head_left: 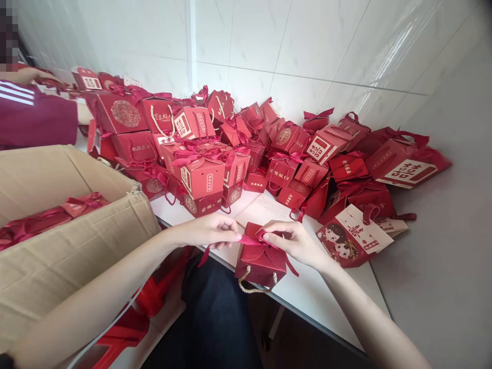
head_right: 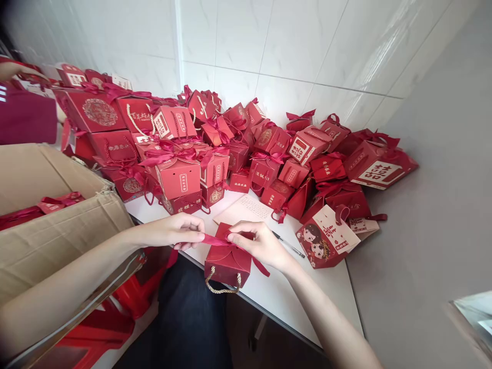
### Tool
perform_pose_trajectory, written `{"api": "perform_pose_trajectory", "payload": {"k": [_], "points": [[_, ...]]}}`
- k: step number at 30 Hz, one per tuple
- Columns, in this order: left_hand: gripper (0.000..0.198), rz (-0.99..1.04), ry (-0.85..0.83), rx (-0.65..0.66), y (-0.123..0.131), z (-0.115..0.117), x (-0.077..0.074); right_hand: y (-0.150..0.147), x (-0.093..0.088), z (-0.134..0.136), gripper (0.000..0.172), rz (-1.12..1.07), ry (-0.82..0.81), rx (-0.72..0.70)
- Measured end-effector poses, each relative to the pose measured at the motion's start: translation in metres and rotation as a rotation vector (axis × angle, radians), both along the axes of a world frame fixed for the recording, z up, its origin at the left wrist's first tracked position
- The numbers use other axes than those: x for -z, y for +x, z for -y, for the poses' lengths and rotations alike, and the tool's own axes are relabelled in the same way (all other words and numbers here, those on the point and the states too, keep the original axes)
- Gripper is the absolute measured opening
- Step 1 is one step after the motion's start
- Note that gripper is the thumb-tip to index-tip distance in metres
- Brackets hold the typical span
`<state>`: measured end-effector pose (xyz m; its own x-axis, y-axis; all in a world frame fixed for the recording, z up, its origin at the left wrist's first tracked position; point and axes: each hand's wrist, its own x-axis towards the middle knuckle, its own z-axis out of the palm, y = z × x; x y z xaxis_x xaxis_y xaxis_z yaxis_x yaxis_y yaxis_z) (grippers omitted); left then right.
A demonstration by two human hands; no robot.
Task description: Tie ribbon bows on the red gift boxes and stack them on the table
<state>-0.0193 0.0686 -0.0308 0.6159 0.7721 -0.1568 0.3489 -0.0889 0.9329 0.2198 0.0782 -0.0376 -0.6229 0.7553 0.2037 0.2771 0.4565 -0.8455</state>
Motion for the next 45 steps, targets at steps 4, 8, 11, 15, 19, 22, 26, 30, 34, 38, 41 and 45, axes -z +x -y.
{"api": "perform_pose_trajectory", "payload": {"k": [4,8,11,15,19,22,26,30,34,38,41,45], "points": [[0.030,-0.204,0.334,-0.003,0.012,0.001,-0.016,-0.004,0.016,0.000,0.028,-0.067,-0.001,0.092],[0.025,-0.346,0.474,0.016,0.027,0.001,-0.028,-0.004,0.023,0.004,0.020,-0.130,0.074,0.118],[0.018,-0.391,0.532,0.036,0.032,0.000,-0.037,-0.003,0.023,0.005,0.018,-0.141,0.117,0.081],[0.017,-0.487,0.615,0.074,0.038,0.000,-0.045,-0.001,0.022,0.002,0.018,-0.167,0.066,0.036],[0.021,-0.611,0.739,0.117,0.049,0.003,-0.051,-0.002,0.026,-0.001,0.010,-0.246,-0.029,0.022],[0.024,-0.662,0.853,0.115,0.058,0.006,-0.056,-0.003,0.027,-0.002,0.007,-0.268,-0.038,0.011],[0.028,-0.712,0.980,0.194,0.066,0.004,-0.062,-0.001,0.024,-0.001,0.014,-0.214,0.081,-0.020],[0.022,-0.694,0.939,0.216,0.068,0.000,-0.069,0.000,0.025,-0.002,0.013,-0.198,0.111,-0.017],[0.017,-0.626,0.871,0.272,0.068,-0.001,-0.072,-0.002,0.033,-0.004,0.014,-0.352,-0.014,-0.012],[0.018,-0.568,0.880,0.301,0.070,-0.002,-0.070,-0.003,0.033,-0.004,0.018,-0.330,-0.081,0.050],[0.017,-0.535,0.859,0.289,0.073,-0.003,-0.067,-0.003,0.029,-0.003,0.004,-0.290,-0.028,0.035],[0.018,-0.468,0.844,0.250,0.076,-0.007,-0.062,-0.003,0.028,-0.001,0.009,-0.324,0.015,0.001]]}}
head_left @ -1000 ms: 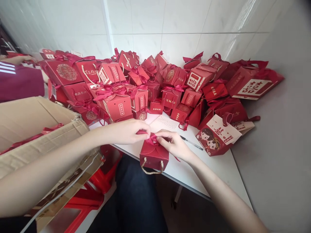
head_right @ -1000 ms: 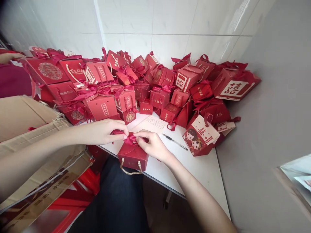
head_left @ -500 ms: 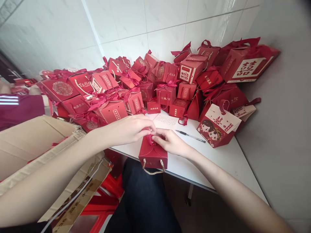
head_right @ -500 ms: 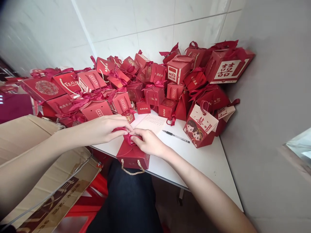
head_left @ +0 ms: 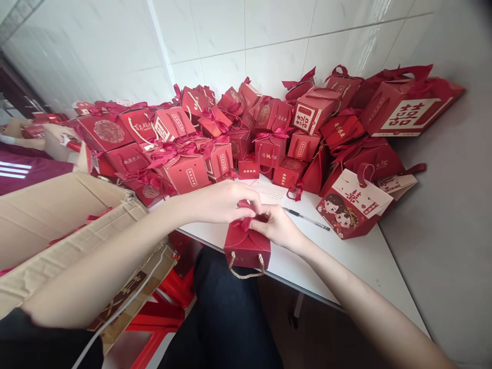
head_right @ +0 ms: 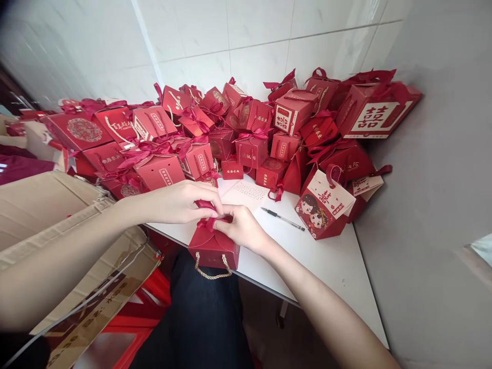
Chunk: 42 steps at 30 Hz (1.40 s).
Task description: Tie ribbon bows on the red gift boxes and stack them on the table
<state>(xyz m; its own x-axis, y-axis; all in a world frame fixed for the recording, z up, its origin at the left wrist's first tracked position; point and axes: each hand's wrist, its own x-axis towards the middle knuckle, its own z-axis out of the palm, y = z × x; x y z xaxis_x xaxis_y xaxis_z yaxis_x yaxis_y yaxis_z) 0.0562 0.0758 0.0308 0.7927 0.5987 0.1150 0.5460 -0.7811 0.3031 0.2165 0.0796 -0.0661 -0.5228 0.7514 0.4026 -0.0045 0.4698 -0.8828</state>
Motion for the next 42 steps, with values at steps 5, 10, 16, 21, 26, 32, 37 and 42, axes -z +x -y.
{"api": "perform_pose_trajectory", "payload": {"k": [5,10,16,21,26,32,37,42], "points": [[0.013,0.162,-0.011,-0.092,-0.004,-0.007,0.012,-0.002,0.004,-0.001,0.015,-0.111,-0.107,0.000],[0.005,0.411,-0.064,-0.216,-0.010,-0.012,0.035,-0.003,0.006,-0.001,0.033,-0.214,-0.207,-0.024],[0.011,0.665,-0.226,-0.384,-0.014,-0.011,0.075,-0.004,0.008,-0.003,0.037,-0.242,-0.270,0.033],[0.017,0.605,-0.167,-0.387,-0.022,0.003,0.086,-0.004,0.005,-0.003,0.035,-0.216,-0.248,0.039],[0.016,0.448,-0.013,-0.357,-0.021,0.024,0.082,-0.004,0.006,-0.003,0.029,-0.177,-0.184,0.113],[0.016,0.485,-0.042,-0.474,-0.010,0.027,0.088,-0.001,0.005,-0.005,0.022,-0.086,-0.133,0.163],[0.011,0.564,-0.140,-0.463,-0.008,0.023,0.087,0.007,-0.001,-0.006,0.014,-0.003,-0.106,0.074],[0.014,0.583,-0.227,-0.441,-0.008,0.023,0.080,0.012,-0.003,-0.007,0.009,-0.025,-0.155,-0.041]]}}
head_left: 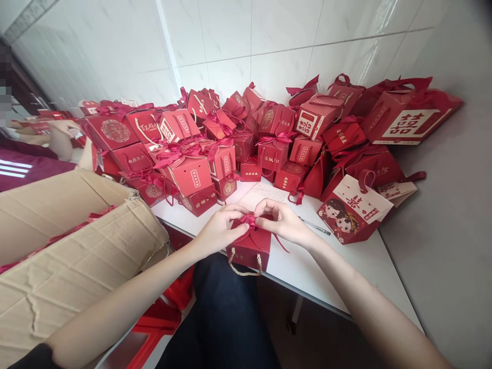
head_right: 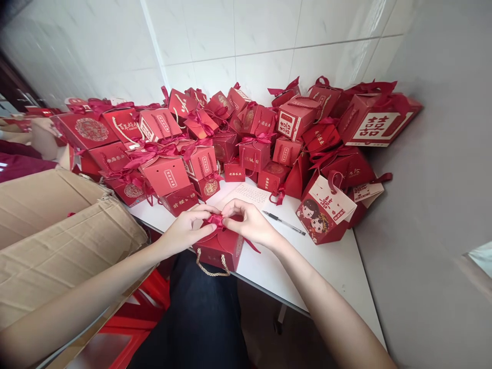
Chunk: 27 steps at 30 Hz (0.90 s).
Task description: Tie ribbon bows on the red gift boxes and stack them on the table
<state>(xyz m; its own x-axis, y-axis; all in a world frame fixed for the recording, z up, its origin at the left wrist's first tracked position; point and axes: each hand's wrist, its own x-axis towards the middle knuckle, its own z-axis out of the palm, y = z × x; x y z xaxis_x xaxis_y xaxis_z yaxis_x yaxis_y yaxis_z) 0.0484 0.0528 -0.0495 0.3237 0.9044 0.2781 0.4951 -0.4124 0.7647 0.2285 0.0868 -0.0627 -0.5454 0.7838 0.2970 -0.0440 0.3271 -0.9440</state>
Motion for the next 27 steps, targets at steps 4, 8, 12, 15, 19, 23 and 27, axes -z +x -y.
{"api": "perform_pose_trajectory", "payload": {"k": [4,8,12,15,19,23,27], "points": [[0.023,0.048,-0.028,0.014,0.002,-0.001,-0.001,-0.001,0.001,0.000,0.011,-0.010,-0.008,0.027],[0.026,0.089,-0.087,0.021,0.001,-0.003,0.001,-0.002,0.001,-0.001,0.010,-0.016,0.022,0.021],[0.028,0.167,-0.138,0.036,0.001,-0.004,0.004,-0.004,0.003,0.001,0.004,0.024,0.118,0.038],[0.027,0.227,-0.156,0.020,0.001,-0.003,0.007,-0.004,0.003,0.004,0.005,0.095,0.227,0.073],[0.026,0.292,-0.150,0.000,0.003,-0.002,0.010,0.000,-0.001,0.007,0.015,0.174,0.436,0.136],[0.024,0.360,-0.172,-0.018,0.002,-0.003,0.012,0.006,-0.008,0.009,0.023,0.221,0.663,0.161],[0.023,0.399,-0.200,-0.005,0.000,-0.004,0.013,0.008,-0.010,0.011,0.010,0.339,0.798,0.198]]}}
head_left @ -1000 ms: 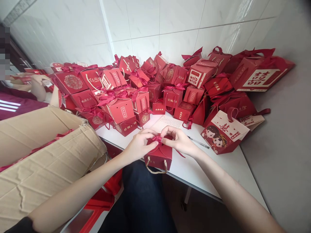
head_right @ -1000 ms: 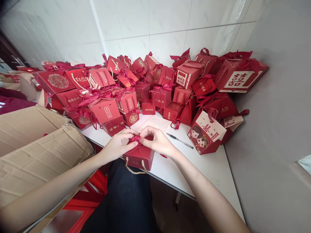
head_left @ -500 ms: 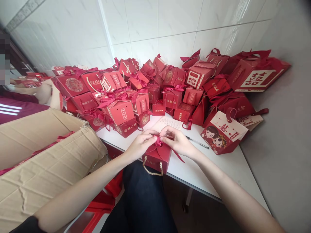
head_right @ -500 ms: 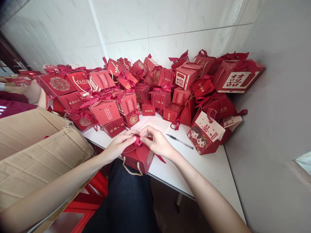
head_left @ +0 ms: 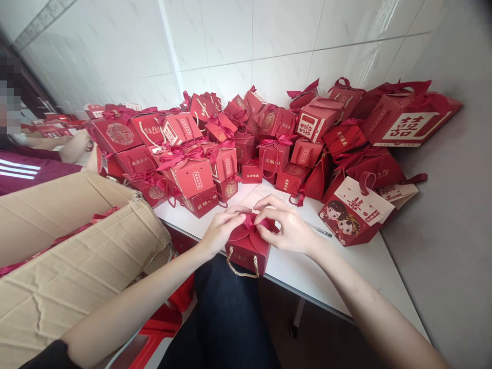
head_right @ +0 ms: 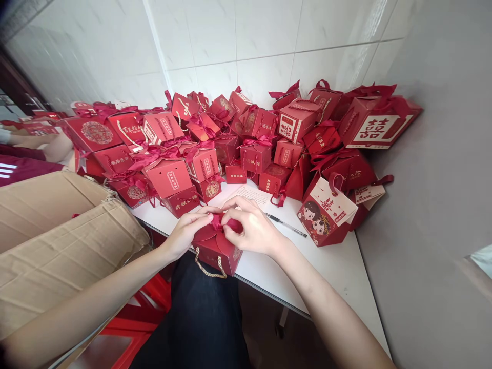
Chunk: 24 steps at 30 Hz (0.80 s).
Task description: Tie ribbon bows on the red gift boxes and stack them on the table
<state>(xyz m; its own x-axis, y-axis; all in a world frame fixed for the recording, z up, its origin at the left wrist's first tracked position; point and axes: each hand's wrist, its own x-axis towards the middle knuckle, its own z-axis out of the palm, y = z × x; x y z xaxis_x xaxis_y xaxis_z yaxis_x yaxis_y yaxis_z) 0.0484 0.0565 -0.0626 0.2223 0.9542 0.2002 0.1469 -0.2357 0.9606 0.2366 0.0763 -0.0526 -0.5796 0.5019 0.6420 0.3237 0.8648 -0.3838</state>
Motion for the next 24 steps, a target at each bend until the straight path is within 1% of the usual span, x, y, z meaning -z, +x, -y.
{"api": "perform_pose_trajectory", "payload": {"k": [1,3,6,10,12,16,21,24], "points": [[0.024,-0.002,-0.001,0.004,-0.0005,-0.0002,0.0005,-0.0002,0.0007,-0.0001,0.007,0.019,0.026,0.017],[0.027,-0.014,-0.002,0.013,-0.0015,-0.0006,0.0016,-0.0010,0.0030,-0.0010,0.007,0.032,0.070,0.037],[0.028,-0.014,-0.005,0.024,-0.0027,-0.0011,0.0033,-0.0020,0.0063,-0.0032,0.004,0.023,0.135,0.021],[0.029,0.028,-0.018,0.036,-0.0037,-0.0013,0.0047,-0.0024,0.0064,-0.0040,0.011,0.023,0.250,-0.005],[0.032,0.039,-0.032,0.032,-0.0041,-0.0012,0.0051,-0.0027,0.0052,-0.0033,0.010,0.032,0.294,0.004],[0.036,0.059,-0.062,0.030,-0.0052,-0.0006,0.0056,-0.0021,0.0035,-0.0027,0.009,0.042,0.348,0.031],[0.033,0.087,-0.047,0.045,-0.0054,0.0008,0.0042,0.0017,0.0030,-0.0044,0.012,0.060,0.405,0.050],[0.034,0.098,-0.065,0.052,-0.0050,0.0012,0.0035,0.0018,0.0025,-0.0043,0.013,0.068,0.428,0.052]]}}
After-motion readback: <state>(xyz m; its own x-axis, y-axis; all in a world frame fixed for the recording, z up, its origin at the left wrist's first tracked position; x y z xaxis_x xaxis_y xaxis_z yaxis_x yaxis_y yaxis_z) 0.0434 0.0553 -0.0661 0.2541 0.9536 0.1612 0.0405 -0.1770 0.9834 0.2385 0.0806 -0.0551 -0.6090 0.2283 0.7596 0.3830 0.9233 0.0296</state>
